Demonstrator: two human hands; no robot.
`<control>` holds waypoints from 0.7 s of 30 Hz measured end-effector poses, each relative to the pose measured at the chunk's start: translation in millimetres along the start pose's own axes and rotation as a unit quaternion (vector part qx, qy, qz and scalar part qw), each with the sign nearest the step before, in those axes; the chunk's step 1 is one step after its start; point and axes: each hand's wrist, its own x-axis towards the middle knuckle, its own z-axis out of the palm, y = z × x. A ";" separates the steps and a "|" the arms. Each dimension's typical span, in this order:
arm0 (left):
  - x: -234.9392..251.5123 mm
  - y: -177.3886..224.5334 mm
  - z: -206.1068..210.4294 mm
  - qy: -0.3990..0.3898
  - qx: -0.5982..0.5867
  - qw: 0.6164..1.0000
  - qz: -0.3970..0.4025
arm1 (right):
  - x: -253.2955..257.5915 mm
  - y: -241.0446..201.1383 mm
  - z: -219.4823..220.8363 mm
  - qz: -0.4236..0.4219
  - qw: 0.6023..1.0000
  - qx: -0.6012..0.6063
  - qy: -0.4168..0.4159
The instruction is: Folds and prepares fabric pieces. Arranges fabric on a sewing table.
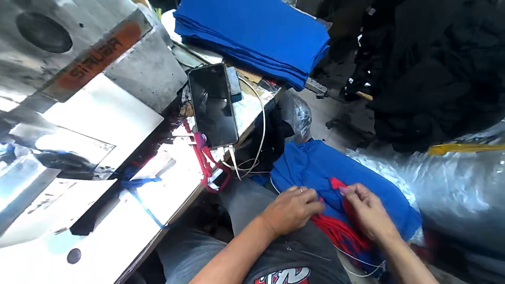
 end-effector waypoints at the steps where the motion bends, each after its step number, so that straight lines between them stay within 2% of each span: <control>1: 4.1 1.0 1.7 -0.055 -0.003 0.998 -0.006 | 0.2 0.3 0.4 -0.024 1.000 -0.006 0.010; 4: 18.2 2.6 2.5 -0.254 0.031 0.964 -0.073 | 0.5 0.8 1.9 -0.115 0.993 -0.041 0.006; 5: 21.8 2.8 2.3 -0.290 0.041 0.952 -0.091 | 0.3 1.9 -0.3 -0.139 0.988 -0.064 -0.005; 8: 30.9 6.4 -5.9 -0.319 0.037 0.940 -0.116 | -0.5 6.5 -9.5 -0.175 0.973 -0.144 -0.055; 10: 37.9 7.9 -15.4 -0.318 0.026 0.940 -0.125 | -3.8 0.6 -16.0 -0.148 0.968 -0.152 -0.135; 12: 41.3 8.5 -20.4 -0.269 0.012 0.957 -0.111 | -7.1 -4.2 -14.4 -0.134 0.962 -0.152 -0.181; 13: 39.8 8.0 -18.0 -0.200 0.011 0.976 -0.088 | -7.9 -3.8 -10.0 -0.152 0.962 -0.156 -0.165; 15: 35.7 4.5 -6.0 -0.023 0.023 0.999 -0.023 | -3.9 1.1 -0.2 -0.210 0.961 -0.162 -0.078; 16: 33.5 3.0 -1.9 0.035 0.025 0.999 0.005 | -0.1 1.3 0.2 -0.209 0.965 -0.149 -0.045; 17: 30.1 1.5 0.4 0.056 0.023 0.998 0.033 | 3.4 -0.2 -1.8 -0.185 0.974 -0.127 -0.027; 18: 25.8 -0.1 1.8 0.029 0.027 0.998 0.056 | 6.0 -3.3 -3.9 -0.150 0.984 -0.098 -0.015; 19: 21.6 -1.7 2.9 -0.035 0.032 0.997 0.066 | 8.4 -5.6 -4.7 -0.127 0.989 -0.071 -0.007; 21: 18.0 -3.2 3.2 -0.203 0.050 0.978 0.017 | 10.6 -8.8 -3.4 -0.115 0.993 -0.010 -0.016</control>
